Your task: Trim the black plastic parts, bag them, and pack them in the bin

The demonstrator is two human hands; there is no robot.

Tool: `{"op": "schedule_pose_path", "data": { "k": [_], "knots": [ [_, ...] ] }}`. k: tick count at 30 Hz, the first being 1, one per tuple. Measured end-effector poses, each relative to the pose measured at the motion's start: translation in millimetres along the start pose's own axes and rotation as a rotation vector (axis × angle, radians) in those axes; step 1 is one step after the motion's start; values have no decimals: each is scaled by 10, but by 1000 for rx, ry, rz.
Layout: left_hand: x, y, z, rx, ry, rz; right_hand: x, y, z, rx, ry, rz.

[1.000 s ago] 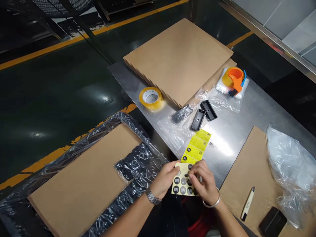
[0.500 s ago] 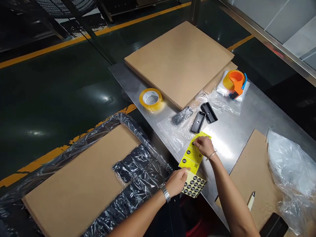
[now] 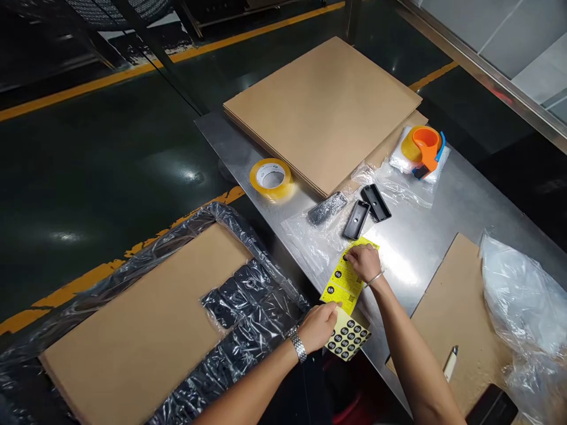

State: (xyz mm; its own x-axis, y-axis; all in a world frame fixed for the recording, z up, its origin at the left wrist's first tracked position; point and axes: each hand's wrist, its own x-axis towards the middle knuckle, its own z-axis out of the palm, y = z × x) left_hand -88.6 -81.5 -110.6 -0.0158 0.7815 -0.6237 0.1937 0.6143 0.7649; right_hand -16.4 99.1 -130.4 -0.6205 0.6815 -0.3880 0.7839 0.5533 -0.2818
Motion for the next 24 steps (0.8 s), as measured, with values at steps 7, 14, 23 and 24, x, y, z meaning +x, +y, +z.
{"op": "schedule_pose_path", "data": {
  "k": [7, 14, 23, 24],
  "knots": [
    [23, -5, -2, -141, 12, -29, -28, -83, 19, -80, 78, 157],
    [-4, -33, -6, -519, -12, -156, -140, 14, 68, -46, 143, 202],
    [-119, 9, -142, -854, -7, -196, -581, 45, 5, 192, 342, 77],
    [-127, 19, -156, -874, -2, -201, -677, 0, -30, 239, 347, 5]
  ]
}}
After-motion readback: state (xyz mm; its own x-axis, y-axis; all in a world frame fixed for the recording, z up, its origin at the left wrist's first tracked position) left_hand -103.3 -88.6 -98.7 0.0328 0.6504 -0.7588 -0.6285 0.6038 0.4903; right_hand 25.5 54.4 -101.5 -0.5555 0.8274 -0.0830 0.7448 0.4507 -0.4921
